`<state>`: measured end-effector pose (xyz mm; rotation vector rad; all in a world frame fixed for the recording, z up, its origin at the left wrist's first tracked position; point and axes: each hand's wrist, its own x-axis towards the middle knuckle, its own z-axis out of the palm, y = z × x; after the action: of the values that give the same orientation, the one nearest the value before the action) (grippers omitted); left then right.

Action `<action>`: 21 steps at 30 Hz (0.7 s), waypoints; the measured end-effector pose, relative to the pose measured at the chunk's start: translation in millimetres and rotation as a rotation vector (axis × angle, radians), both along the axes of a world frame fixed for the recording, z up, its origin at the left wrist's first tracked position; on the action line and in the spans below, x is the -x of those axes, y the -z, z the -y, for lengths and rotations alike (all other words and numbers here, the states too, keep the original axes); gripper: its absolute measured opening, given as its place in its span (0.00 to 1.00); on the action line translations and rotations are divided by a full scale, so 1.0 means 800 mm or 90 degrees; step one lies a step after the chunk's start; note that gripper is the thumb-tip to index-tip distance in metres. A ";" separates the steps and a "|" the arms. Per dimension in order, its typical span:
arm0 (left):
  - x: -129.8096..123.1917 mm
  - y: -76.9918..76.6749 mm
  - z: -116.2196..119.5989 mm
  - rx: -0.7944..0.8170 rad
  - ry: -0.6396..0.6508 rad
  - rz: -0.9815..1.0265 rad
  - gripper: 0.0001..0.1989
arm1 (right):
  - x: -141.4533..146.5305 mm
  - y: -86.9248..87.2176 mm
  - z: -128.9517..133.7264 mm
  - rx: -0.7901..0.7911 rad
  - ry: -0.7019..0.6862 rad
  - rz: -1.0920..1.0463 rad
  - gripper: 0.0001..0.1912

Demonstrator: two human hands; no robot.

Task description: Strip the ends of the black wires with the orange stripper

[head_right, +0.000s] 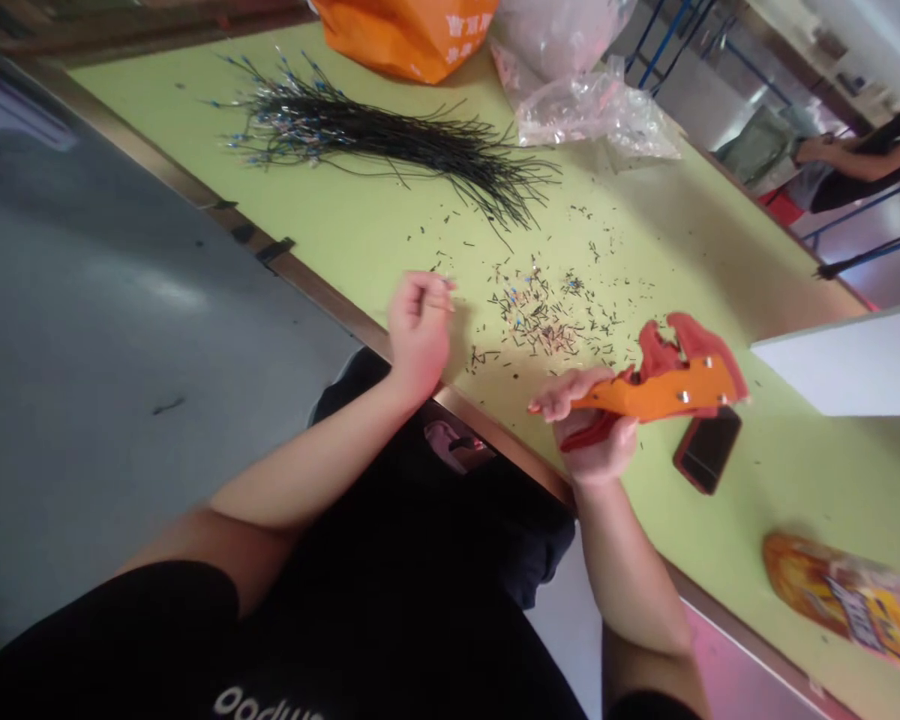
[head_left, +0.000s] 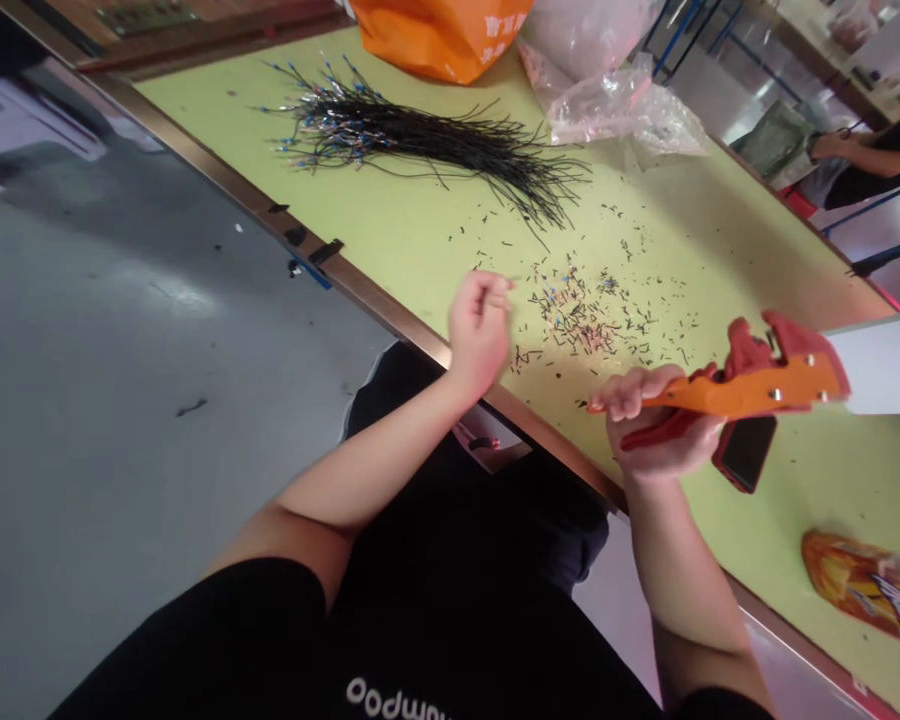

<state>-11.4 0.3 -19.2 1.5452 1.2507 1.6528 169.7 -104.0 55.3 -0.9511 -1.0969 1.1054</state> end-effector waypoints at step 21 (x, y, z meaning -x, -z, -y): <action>-0.017 -0.008 0.036 -0.311 0.071 -0.208 0.07 | 0.007 0.060 -0.022 0.168 -0.216 -0.007 0.37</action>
<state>2.2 -28.2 -12.6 2.2083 0.9222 1.7673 164.2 -86.0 7.4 -0.9821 -1.1480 1.5598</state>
